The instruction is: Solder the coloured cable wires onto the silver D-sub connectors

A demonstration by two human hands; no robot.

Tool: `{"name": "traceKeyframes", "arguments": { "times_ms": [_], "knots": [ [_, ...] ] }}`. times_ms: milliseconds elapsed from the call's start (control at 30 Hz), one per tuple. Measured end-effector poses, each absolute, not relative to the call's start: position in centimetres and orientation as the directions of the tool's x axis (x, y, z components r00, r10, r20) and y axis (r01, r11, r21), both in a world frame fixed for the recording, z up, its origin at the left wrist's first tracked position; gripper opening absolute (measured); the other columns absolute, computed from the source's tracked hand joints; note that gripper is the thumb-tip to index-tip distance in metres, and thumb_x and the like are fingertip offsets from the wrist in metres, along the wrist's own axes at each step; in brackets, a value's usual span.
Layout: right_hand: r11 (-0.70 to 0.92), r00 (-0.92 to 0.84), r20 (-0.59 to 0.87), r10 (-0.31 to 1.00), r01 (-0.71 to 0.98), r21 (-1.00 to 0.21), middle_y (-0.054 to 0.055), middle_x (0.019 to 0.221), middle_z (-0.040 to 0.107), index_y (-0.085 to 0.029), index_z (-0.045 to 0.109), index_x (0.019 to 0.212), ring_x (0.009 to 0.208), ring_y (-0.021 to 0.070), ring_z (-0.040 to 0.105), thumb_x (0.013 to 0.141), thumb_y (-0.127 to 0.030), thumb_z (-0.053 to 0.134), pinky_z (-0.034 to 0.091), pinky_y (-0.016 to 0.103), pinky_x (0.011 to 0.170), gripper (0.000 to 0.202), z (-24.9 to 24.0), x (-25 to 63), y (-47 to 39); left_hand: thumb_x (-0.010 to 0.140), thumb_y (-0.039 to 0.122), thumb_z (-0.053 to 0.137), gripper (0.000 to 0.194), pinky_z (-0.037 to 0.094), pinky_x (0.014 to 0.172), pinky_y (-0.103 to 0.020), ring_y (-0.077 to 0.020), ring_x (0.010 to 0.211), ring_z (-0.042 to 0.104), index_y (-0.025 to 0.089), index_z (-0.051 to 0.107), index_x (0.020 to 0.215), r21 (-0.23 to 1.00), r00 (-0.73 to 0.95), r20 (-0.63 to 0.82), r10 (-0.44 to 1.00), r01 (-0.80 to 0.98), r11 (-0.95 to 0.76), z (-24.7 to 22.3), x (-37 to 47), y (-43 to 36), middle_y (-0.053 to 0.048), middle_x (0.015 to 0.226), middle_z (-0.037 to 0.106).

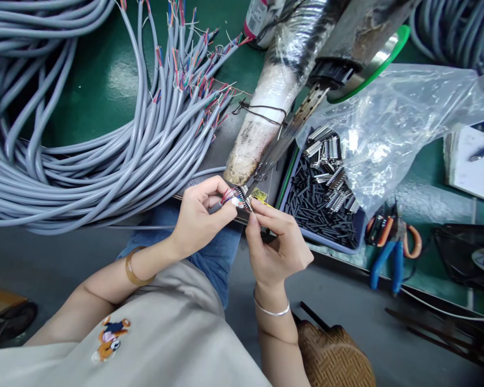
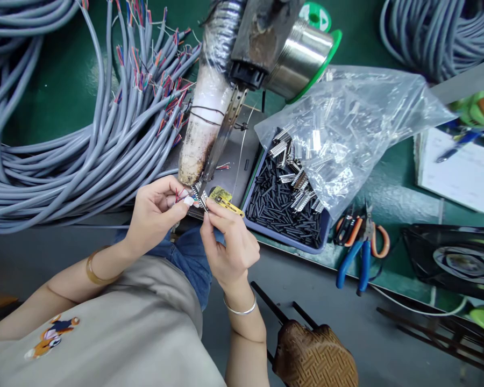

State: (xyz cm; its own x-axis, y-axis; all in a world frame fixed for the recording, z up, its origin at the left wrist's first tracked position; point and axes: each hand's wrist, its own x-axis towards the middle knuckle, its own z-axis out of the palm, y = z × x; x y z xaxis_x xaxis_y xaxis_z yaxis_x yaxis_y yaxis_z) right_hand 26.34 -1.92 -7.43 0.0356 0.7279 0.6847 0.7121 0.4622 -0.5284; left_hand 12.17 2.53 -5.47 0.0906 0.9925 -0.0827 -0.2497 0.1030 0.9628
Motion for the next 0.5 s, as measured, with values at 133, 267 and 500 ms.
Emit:
{"name": "traceKeyframes", "arguments": {
  "times_ms": [133,267,500],
  "knots": [
    [0.466,0.02,0.687,0.727,0.721,-0.513,0.003,0.102,0.081,-0.021,0.068,0.098,0.091,0.0156,0.078,0.085,-0.004,0.075,0.064,0.028,0.082,0.023,-7.22,26.42,-1.56,0.073,0.016,0.069,0.016,0.037,0.049,-0.015,-0.0042,0.054,0.043,0.016,0.054,0.068,0.969,0.06,-0.067,0.996,-0.233,0.079,-5.43,12.36,2.63,0.005,0.063,0.051],
    [0.459,0.018,0.693,0.721,0.737,-0.496,0.003,0.103,0.081,-0.022,0.069,0.099,0.092,0.0164,0.078,0.084,-0.005,0.075,0.064,0.029,0.082,0.024,-6.78,26.27,-1.37,0.074,0.016,0.068,0.015,0.035,0.047,-0.015,-0.0043,0.052,0.043,0.017,0.054,0.068,0.974,0.036,-0.026,0.999,-0.224,0.034,-5.34,12.52,2.55,0.005,0.062,0.051],
    [0.474,-0.011,0.731,0.682,0.768,-0.431,0.004,0.1,0.082,-0.019,0.068,0.094,0.087,0.0146,0.079,0.081,-0.004,0.079,0.064,0.024,0.081,0.023,-6.77,26.14,-1.39,0.075,0.017,0.068,0.017,0.035,0.048,-0.017,-0.0048,0.051,0.04,0.018,0.053,0.067,0.984,0.024,-0.027,0.999,-0.177,0.031,-5.33,12.49,2.39,0.005,0.06,0.048]
  ]
}}
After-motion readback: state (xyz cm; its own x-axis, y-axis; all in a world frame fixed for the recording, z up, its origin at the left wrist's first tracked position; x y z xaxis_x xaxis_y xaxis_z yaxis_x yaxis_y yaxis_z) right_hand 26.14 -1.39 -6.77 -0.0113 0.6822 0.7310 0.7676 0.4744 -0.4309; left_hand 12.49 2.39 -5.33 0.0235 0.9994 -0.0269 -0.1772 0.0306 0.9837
